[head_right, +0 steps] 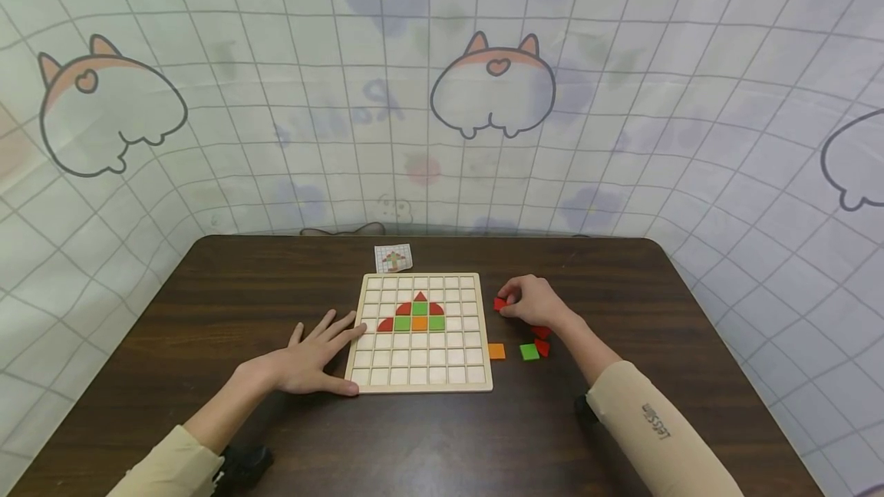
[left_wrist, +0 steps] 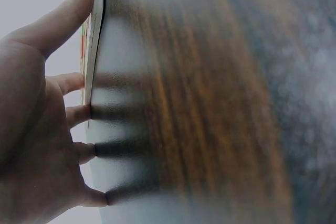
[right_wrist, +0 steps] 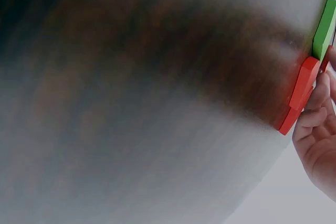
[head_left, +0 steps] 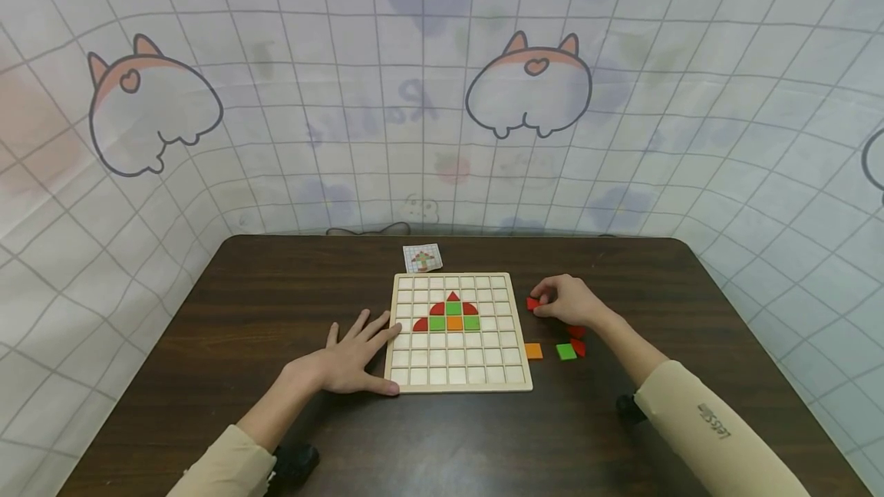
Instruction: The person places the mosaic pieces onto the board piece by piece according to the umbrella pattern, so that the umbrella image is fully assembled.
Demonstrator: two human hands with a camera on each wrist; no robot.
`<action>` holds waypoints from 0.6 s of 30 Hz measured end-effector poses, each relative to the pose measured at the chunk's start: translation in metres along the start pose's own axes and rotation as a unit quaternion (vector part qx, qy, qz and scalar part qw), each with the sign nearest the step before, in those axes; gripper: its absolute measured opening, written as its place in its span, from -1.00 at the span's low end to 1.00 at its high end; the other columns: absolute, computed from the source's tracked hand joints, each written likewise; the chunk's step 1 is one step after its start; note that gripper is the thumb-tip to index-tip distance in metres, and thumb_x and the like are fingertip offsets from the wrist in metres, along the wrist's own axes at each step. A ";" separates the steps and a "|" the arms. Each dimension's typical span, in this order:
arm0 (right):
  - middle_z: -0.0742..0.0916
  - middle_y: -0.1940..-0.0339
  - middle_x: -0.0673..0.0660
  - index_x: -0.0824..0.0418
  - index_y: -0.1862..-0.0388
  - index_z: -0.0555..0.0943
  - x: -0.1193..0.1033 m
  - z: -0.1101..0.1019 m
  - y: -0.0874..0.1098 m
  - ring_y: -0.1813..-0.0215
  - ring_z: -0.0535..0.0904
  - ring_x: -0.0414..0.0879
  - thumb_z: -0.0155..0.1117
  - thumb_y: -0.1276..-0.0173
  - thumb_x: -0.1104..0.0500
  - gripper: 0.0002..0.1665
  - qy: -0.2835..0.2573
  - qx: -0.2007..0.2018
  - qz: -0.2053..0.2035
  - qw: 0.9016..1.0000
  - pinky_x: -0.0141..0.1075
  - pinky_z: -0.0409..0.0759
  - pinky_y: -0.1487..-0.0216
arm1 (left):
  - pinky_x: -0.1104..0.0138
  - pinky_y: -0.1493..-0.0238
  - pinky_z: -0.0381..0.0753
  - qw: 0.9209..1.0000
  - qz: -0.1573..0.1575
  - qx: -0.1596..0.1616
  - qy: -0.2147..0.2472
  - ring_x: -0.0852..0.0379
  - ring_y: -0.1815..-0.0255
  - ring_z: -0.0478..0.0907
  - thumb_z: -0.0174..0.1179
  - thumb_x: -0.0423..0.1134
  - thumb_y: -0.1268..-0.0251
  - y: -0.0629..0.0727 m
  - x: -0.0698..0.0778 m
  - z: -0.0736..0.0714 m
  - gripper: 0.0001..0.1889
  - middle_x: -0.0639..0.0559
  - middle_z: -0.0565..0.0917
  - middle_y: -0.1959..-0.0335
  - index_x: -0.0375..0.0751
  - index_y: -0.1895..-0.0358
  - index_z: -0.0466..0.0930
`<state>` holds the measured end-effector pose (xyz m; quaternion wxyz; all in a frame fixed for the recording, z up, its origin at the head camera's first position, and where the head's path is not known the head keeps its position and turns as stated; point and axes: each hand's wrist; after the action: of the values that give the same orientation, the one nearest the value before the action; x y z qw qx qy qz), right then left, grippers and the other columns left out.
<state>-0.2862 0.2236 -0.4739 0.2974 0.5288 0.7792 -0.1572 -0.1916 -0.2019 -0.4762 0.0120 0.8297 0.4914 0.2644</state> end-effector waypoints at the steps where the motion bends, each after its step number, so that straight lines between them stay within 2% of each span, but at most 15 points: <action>1: 0.63 0.37 0.04 0.33 -0.05 0.68 -0.001 0.000 0.000 0.34 0.48 -0.05 0.46 -0.37 0.24 -0.68 0.001 -0.002 -0.005 1.000 -0.16 0.46 0.21 | -0.52 -0.33 -0.39 1.000 0.000 0.000 0.000 -0.30 -0.66 -0.38 0.27 0.41 -0.25 0.000 0.000 0.000 0.09 -0.11 -0.15 -0.70 -0.01 -0.70 -0.02; 4: 0.62 0.39 0.03 0.32 -0.11 0.67 -0.002 0.002 -0.001 0.40 0.46 -0.07 0.46 -0.37 0.24 -0.63 0.007 -0.011 -0.024 1.000 -0.17 0.45 0.24 | -0.52 -0.33 -0.39 1.000 0.001 -0.001 -0.001 -0.30 -0.66 -0.38 0.27 0.41 -0.25 0.000 0.000 0.000 0.09 -0.11 -0.15 -0.70 -0.01 -0.70 -0.02; 9: 0.59 0.41 0.02 0.33 -0.08 0.70 -0.002 0.004 -0.002 0.42 0.43 -0.09 0.46 -0.36 0.26 -0.66 0.021 -0.010 -0.043 0.999 -0.18 0.42 0.26 | -0.52 -0.33 -0.38 1.000 0.001 0.001 0.000 -0.31 -0.66 -0.38 0.27 0.41 -0.25 0.000 0.001 0.000 0.09 -0.11 -0.15 -0.70 -0.01 -0.70 -0.02; 18: 0.58 0.38 0.03 0.34 -0.05 0.67 -0.002 0.002 -0.004 0.38 0.43 -0.08 0.49 -0.34 0.25 -0.65 0.023 -0.023 -0.036 0.999 -0.19 0.42 0.27 | -0.53 -0.33 -0.38 1.000 0.003 0.003 0.002 -0.32 -0.65 -0.38 0.27 0.41 -0.25 0.001 0.001 -0.001 0.10 -0.11 -0.15 -0.70 -0.03 -0.70 -0.02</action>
<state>-0.2883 0.2195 -0.4748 0.2855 0.4966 0.8080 -0.1380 -0.1908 -0.2014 -0.4748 0.0081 0.8309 0.4894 0.2646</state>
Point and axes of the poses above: each hand's wrist, its own y-axis away from the middle knuckle, its own z-axis out of the palm, x = y × z
